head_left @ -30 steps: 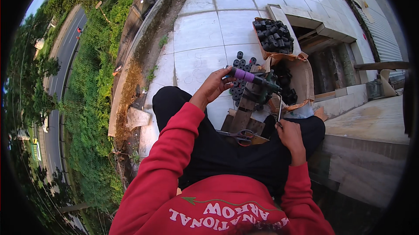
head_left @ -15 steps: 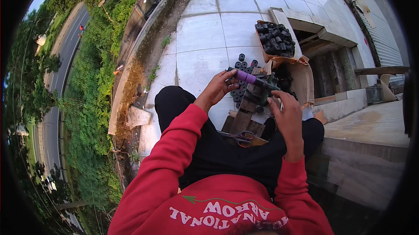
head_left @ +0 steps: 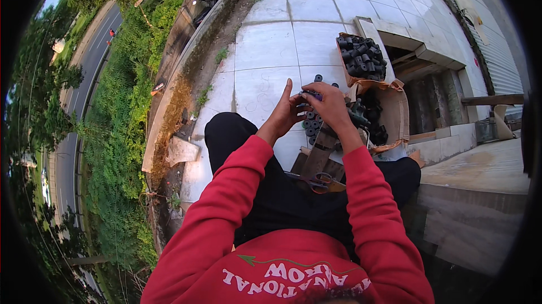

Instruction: The recorder is seen assembling small black electronic components using a specialized rig and a pair of scissors.

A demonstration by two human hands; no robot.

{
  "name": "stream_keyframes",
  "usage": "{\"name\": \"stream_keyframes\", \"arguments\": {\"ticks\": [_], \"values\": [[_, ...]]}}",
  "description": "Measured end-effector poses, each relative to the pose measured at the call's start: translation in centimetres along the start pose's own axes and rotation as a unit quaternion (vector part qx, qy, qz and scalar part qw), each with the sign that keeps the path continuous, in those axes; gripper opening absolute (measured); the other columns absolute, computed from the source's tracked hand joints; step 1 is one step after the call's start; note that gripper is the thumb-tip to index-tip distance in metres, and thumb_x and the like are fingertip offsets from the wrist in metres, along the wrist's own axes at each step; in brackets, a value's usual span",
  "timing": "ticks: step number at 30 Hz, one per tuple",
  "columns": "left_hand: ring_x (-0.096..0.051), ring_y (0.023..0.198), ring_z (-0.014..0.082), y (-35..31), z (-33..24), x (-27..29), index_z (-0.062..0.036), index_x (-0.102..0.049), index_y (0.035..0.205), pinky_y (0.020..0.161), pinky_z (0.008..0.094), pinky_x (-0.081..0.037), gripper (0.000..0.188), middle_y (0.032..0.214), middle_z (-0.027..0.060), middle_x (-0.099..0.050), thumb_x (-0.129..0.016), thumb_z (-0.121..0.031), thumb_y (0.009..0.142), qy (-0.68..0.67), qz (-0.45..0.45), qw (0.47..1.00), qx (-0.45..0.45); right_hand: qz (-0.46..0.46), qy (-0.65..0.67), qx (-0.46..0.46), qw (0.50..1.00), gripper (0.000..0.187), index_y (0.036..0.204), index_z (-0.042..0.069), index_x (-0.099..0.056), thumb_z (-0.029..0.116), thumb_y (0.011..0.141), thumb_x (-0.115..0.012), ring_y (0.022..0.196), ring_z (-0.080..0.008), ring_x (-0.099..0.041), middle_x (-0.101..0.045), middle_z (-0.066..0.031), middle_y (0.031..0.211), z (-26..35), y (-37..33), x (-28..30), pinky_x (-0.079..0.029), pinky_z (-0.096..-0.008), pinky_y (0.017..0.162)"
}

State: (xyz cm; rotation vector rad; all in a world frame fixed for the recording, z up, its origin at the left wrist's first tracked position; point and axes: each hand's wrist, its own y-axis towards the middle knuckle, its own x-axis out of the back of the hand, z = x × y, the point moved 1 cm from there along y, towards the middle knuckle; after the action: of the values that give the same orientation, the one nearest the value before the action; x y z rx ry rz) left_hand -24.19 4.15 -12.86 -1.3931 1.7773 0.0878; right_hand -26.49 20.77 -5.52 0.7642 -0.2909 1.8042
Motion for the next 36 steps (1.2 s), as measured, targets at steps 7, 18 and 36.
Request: {"name": "stream_keyframes", "arguments": {"ticks": [7, 18, 36], "values": [[-0.06, 0.109, 0.016, 0.4, -0.4, 0.1, -0.0189, -0.073, 0.096, 0.112, 0.0444, -0.03, 0.083, 0.102, 0.0002, -0.069, -0.033, -0.092, 0.094, 0.051, -0.001, 0.999, 0.009, 0.002, -0.015, -0.038, 0.999, 0.018, 0.106, 0.007, -0.081, 0.016, 0.091, -0.077, 0.091, -0.0292, -0.075, -0.079, -0.0115, 0.111, -0.2, 0.5, 0.1, -0.058, -0.0385, 0.081], [-0.059, 0.113, 0.0194, 0.9, -0.8, 0.8, -0.0154, -0.071, 0.094, 0.117, 0.0483, -0.029, 0.082, 0.1, 0.0033, -0.068, -0.04, -0.091, 0.093, 0.045, 0.002, 0.999, 0.028, -0.013, -0.002, 0.083, 0.996, 0.016, 0.109, 0.003, -0.074, 0.013, 0.096, -0.074, 0.115, -0.0325, -0.068, -0.067, -0.0144, 0.135, 0.2, -1.2, 1.3, -0.056, -0.0382, 0.092], [-0.067, 0.107, 0.0167, 0.5, -2.6, 2.2, -0.0165, -0.066, 0.109, 0.07, 0.0313, -0.039, 0.076, 0.109, -0.0014, -0.066, -0.049, -0.088, 0.092, 0.092, 0.048, 0.99, 0.098, -0.005, -0.166, 0.179, 0.97, 0.006, 0.092, 0.011, -0.079, 0.013, 0.087, -0.077, 0.141, -0.033, -0.053, -0.063, -0.0124, 0.144, 1.7, -1.2, 0.2, -0.04, -0.0496, 0.116]]}}
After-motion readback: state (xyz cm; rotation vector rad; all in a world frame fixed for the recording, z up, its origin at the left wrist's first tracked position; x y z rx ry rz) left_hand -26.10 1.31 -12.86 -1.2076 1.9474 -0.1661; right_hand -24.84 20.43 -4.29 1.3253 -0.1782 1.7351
